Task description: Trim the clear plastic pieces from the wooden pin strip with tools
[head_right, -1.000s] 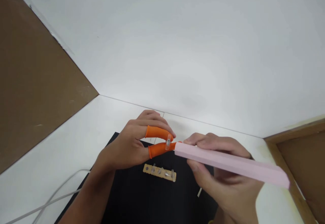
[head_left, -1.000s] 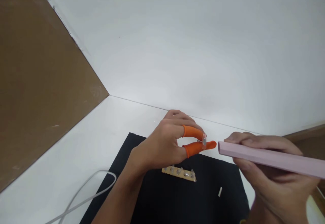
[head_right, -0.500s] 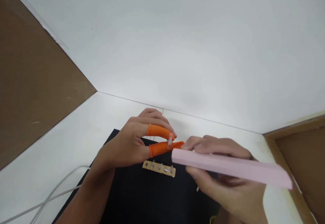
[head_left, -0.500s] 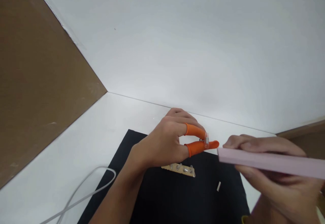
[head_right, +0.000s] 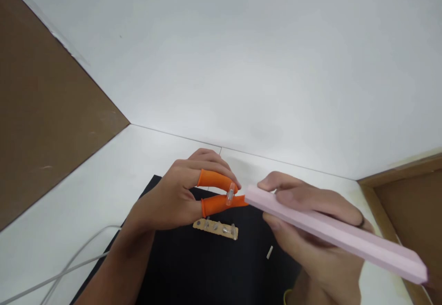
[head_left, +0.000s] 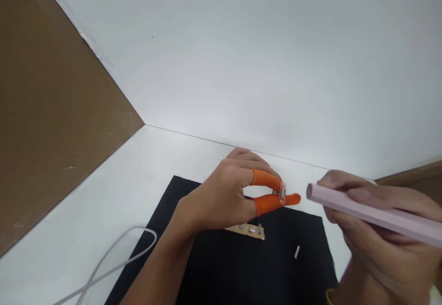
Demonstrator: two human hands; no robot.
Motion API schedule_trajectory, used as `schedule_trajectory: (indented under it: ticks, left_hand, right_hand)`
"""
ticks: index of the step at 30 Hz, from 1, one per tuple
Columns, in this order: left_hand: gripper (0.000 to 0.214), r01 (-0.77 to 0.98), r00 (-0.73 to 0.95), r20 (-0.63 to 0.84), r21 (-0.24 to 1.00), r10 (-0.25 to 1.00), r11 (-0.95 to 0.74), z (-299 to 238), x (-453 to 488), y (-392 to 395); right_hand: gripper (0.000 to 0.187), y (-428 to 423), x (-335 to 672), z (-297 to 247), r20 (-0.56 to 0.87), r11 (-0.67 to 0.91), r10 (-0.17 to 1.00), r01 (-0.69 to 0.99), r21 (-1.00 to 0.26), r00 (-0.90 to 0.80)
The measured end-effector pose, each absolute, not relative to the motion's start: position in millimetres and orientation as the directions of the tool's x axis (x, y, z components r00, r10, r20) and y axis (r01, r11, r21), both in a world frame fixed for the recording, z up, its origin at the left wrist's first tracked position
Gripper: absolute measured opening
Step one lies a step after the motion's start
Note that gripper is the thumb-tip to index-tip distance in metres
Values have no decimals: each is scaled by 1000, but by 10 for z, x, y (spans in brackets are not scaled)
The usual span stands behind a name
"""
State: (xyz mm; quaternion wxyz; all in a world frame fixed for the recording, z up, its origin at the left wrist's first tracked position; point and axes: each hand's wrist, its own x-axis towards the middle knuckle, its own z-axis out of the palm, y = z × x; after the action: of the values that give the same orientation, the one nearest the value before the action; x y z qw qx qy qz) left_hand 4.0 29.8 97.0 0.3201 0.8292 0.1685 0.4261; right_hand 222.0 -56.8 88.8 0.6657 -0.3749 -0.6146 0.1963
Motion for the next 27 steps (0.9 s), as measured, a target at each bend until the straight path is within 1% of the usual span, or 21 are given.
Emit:
schedule_trajectory:
  ticks: [2, 6, 7, 9, 12, 13, 14, 15, 18, 19, 20, 21, 22, 25, 26, 27]
  left_hand:
    - [10, 1, 575, 601, 678, 555, -735, 982, 47, 305]
    - [10, 4, 565, 596, 690, 571, -724, 1005, 64, 325]
    - [10, 5, 565, 593, 694, 574, -720, 1005, 63, 325]
    - [11, 5, 569, 588, 697, 575, -717, 994, 55, 317]
    - [12, 6, 582, 582, 695, 568, -719, 977, 41, 302]
    - [12, 6, 587, 580, 694, 564, -720, 978, 43, 302]
    - [11, 6, 590, 578, 695, 563, -719, 983, 49, 306]
    - [10, 6, 588, 578, 696, 565, -718, 991, 58, 313]
    - [10, -3, 580, 584, 699, 568, -715, 1011, 85, 337]
    - [10, -5, 580, 584, 700, 568, -714, 1008, 86, 341]
    - [10, -6, 582, 584, 699, 566, -715, 999, 82, 340]
    - [9, -5, 589, 582, 697, 561, -717, 985, 73, 336]
    - [9, -4, 593, 580, 695, 558, -719, 967, 60, 328]
    - [9, -8, 591, 586, 692, 554, -722, 918, 17, 303]
    - [9, -13, 588, 589, 692, 554, -722, 910, 8, 299]
    - [9, -16, 587, 591, 692, 553, -722, 909, 2, 299]
  right_hand:
    - [46, -570, 2220, 928, 665, 626, 727, 231, -745, 172]
    - [39, -579, 2198, 1133, 617, 590, 787, 307, -747, -9]
    - [38, -579, 2188, 1151, 608, 584, 794, 317, -747, -32]
    - [38, -576, 2171, 1113, 615, 582, 788, 301, -756, 20]
    - [41, -569, 2170, 983, 638, 598, 742, 227, -769, 207]
    - [40, -567, 2180, 967, 639, 603, 732, 213, -769, 234]
    - [39, -566, 2194, 975, 633, 598, 743, 211, -773, 218]
    - [37, -566, 2212, 1004, 622, 587, 766, 218, -779, 162]
    - [34, -572, 2257, 1114, 576, 578, 812, 264, -772, -94]
    - [33, -576, 2261, 1120, 567, 577, 815, 265, -773, -119]
    - [32, -579, 2257, 1099, 574, 578, 813, 258, -774, -98]
    - [31, -579, 2245, 1055, 593, 581, 805, 244, -777, -29]
    - [30, -577, 2227, 996, 609, 581, 790, 229, -781, 74]
    - [28, -558, 2170, 837, 631, 595, 685, 221, -773, 364]
    - [28, -555, 2162, 820, 630, 598, 651, 225, -769, 423]
    - [27, -555, 2163, 827, 635, 602, 632, 234, -763, 443]
